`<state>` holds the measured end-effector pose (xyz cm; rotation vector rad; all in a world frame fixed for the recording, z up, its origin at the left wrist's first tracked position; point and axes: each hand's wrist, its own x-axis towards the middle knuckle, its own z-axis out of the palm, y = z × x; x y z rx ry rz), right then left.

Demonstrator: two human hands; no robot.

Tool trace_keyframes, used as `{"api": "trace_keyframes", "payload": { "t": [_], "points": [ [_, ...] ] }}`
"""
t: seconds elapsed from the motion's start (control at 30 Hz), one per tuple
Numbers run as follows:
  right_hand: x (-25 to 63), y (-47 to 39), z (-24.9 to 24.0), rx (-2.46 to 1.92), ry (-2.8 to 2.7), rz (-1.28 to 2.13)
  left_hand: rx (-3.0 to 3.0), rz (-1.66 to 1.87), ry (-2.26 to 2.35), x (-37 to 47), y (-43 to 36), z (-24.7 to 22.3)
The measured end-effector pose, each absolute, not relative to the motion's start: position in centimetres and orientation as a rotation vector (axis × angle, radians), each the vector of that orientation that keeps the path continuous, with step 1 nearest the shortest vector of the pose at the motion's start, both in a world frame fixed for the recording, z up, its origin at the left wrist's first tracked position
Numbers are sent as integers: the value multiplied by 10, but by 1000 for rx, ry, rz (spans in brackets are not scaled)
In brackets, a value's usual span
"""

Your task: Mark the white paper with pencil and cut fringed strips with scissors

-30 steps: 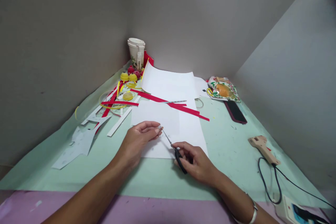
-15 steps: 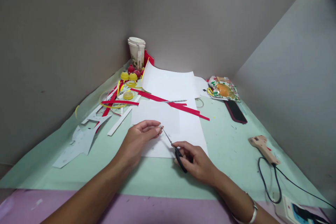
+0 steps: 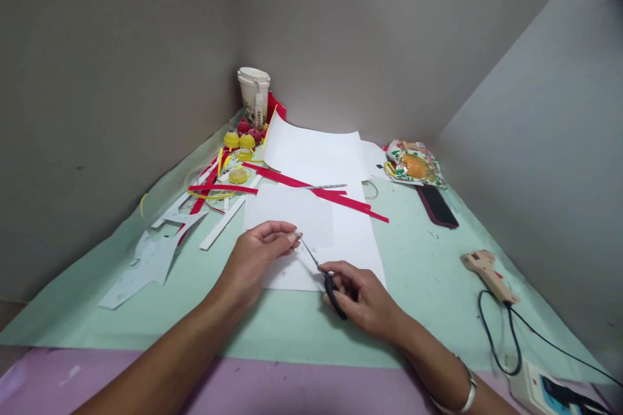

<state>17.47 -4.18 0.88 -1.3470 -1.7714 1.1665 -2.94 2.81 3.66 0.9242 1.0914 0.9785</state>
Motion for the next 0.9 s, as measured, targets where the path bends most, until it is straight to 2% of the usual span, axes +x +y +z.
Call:
{"api": "trace_keyframes", "payload": {
  "t": [0.9],
  "points": [
    [177,-42,5,-1332,-1783,1192,937,977,1106,-29,27,37]
  ]
}}
